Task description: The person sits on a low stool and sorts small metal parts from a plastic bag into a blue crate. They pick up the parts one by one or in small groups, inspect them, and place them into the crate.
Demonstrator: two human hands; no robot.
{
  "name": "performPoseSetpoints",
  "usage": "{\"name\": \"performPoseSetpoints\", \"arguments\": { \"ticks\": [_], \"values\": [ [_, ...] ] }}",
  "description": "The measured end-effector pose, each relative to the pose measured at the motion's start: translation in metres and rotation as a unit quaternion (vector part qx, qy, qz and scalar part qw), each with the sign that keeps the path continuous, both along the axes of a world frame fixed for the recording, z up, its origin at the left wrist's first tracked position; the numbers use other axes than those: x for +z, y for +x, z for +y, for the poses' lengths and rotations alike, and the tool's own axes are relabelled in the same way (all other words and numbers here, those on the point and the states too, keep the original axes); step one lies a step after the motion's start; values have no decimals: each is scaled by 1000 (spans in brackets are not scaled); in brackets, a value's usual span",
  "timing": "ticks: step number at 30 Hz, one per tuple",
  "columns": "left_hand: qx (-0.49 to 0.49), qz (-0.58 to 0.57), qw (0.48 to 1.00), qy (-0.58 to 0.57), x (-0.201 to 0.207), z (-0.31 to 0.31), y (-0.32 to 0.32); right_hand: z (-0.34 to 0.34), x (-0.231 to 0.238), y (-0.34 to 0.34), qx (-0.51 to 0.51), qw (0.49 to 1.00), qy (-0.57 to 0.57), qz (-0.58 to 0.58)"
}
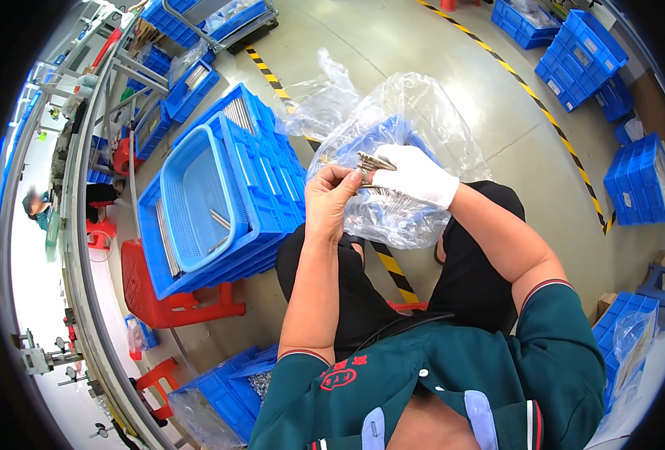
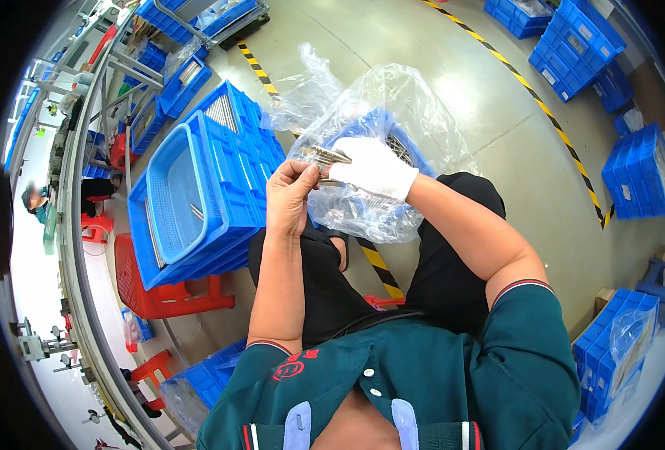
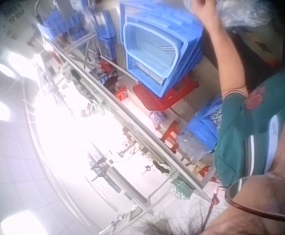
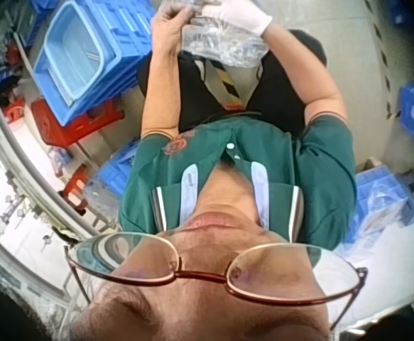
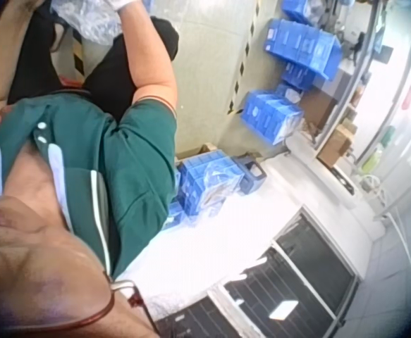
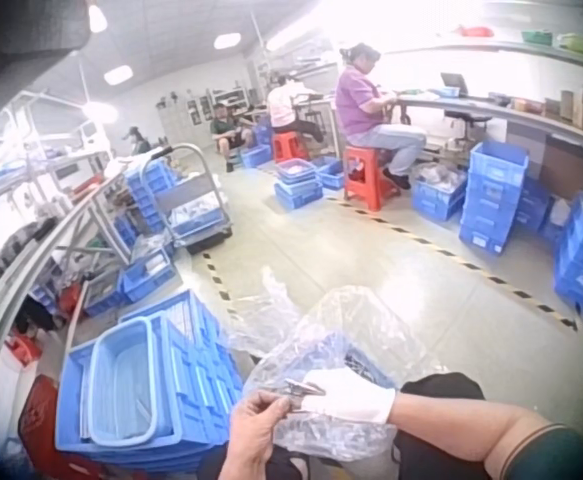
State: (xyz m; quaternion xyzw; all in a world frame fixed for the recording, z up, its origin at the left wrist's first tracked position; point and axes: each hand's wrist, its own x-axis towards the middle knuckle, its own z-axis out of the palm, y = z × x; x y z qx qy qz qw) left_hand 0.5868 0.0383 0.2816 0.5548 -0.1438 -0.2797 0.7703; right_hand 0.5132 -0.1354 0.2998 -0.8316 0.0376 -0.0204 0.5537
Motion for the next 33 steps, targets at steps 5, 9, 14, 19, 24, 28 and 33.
{"name": "performPoseSetpoints", "arguments": {
  "ticks": [5, 9, 14, 19, 24, 28, 33],
  "values": [
    [-17, 46, 998, -32, -7, 1, 3, 3, 3, 0, -9, 1000, -5, -17],
    [-23, 107, 992, -59, -2, 0, 3, 0, 0, 1, -4, 1000, 28, -3],
    [-77, 182, 977, -84, -9, 8, 8, 1, 2, -1, 4, 998, 55, 3],
    [-85, 240, 959, -123, -16, 7, 7, 2, 3, -2, -5, 1000, -4, -30],
    [-75, 230, 961, -134, -13, 4, -1, 4, 8, -2, -1, 999, -33, -37],
    [-82, 221, 963, -131, -16, 5, -1, 8, 11, -3, -8, 999, -2, -34],
    [-85, 251, 950, -165, -10, -1, -7, 11, -3, -2, -37, 993, 88, -61]
  ]
}}
